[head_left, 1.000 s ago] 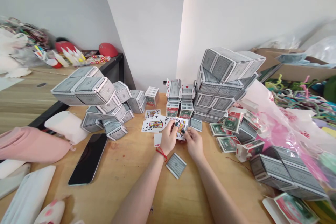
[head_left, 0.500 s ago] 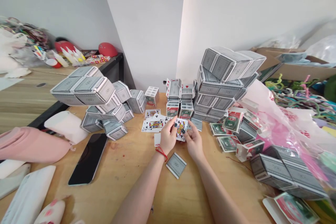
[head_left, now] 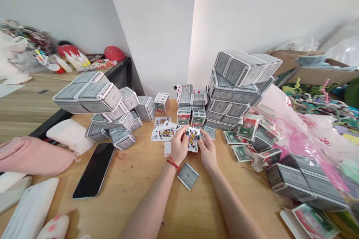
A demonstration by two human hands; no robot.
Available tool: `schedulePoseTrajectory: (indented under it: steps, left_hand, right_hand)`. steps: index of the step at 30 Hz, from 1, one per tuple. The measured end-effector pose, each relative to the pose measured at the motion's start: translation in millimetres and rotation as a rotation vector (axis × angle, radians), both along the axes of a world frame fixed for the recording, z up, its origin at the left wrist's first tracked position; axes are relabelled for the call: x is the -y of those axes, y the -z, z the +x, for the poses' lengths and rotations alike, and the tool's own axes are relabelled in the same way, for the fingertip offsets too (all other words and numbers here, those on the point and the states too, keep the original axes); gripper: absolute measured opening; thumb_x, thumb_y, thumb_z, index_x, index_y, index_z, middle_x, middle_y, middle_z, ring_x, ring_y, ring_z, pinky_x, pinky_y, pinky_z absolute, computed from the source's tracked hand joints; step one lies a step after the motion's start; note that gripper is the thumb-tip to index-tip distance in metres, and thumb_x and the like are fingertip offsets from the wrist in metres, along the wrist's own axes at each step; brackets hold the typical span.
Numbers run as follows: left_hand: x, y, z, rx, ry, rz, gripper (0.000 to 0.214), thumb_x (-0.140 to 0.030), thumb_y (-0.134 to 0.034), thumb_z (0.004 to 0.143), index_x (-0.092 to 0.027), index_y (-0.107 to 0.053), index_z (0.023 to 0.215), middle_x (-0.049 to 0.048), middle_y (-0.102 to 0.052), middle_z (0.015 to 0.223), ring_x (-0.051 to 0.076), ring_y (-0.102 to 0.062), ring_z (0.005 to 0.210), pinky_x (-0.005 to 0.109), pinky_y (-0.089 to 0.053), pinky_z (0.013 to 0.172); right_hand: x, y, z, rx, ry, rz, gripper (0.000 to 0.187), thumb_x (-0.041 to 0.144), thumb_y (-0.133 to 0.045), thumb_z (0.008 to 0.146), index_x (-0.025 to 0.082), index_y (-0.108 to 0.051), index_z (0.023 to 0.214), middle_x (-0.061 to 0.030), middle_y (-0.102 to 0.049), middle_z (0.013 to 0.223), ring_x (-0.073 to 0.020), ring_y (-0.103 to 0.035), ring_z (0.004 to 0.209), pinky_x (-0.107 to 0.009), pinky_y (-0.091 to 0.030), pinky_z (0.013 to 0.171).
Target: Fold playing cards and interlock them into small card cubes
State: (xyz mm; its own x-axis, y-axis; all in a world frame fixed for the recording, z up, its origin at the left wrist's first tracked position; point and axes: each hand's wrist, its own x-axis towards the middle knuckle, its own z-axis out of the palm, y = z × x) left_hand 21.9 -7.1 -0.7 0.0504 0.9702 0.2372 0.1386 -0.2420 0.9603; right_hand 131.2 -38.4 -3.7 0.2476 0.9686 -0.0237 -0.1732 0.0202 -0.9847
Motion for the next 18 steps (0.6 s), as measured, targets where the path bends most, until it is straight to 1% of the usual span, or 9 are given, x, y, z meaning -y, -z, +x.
schedulePoseTrajectory:
  steps: [2,4,9,15,18]
  left_hand:
    - [0.5,-0.1,0.9,0.008,-0.003,-0.004,0.034,-0.022,-0.044,0.081,-0.021,-0.052,0.114,0.007,-0.055,0.115,0.018,-0.052,0.103,0.031,-0.042,0.087]
    - [0.8,-0.1,1.4,0.007,-0.003,-0.002,0.034,-0.021,-0.043,0.08,-0.021,-0.053,0.113,0.0068,-0.056,0.114,0.017,-0.051,0.104,0.03,-0.041,0.088]
    - [1.4,-1.0,2.4,0.002,-0.011,0.01,0.035,-0.018,-0.043,0.079,-0.02,-0.054,0.112,0.0063,-0.055,0.114,0.017,-0.049,0.107,0.031,-0.039,0.092]
    - [2.7,-1.4,3.6,-0.01,-0.025,0.018,0.036,-0.017,-0.042,0.079,-0.02,-0.053,0.113,0.0061,-0.056,0.113,0.017,-0.048,0.108,0.031,-0.037,0.093]
    - [2.8,-0.1,3.5,-0.015,-0.023,0.029,0.036,-0.017,-0.042,0.079,-0.02,-0.053,0.113,0.0063,-0.055,0.114,0.017,-0.048,0.109,0.031,-0.036,0.094]
  right_hand:
    - [-0.2,-1.2,0.3,-0.023,-0.001,-0.013,0.051,0.041,-0.056,0.07,0.02,-0.046,0.115,-0.003,-0.062,0.074,-0.0166,-0.057,0.061,-0.028,-0.047,0.059]
    - [-0.5,-0.7,0.8,-0.042,-0.002,-0.024,0.053,0.041,-0.057,0.07,0.02,-0.046,0.117,-0.0035,-0.064,0.076,-0.0169,-0.058,0.061,-0.028,-0.047,0.058]
    - [-1.3,5.2,2.5,-0.038,0.008,-0.038,0.057,0.04,-0.057,0.07,0.018,-0.046,0.121,-0.0031,-0.065,0.074,-0.0173,-0.058,0.062,-0.028,-0.046,0.056]
    - [-2.2,9.8,3.4,0.001,0.011,-0.02,0.057,0.038,-0.056,0.071,0.018,-0.046,0.123,-0.0025,-0.064,0.075,-0.0198,-0.058,0.077,-0.028,-0.047,0.063]
    - [-2.1,10.3,3.6,0.002,0.011,-0.014,0.057,0.038,-0.056,0.071,0.019,-0.045,0.123,-0.0027,-0.064,0.076,-0.0198,-0.058,0.077,-0.028,-0.047,0.062]
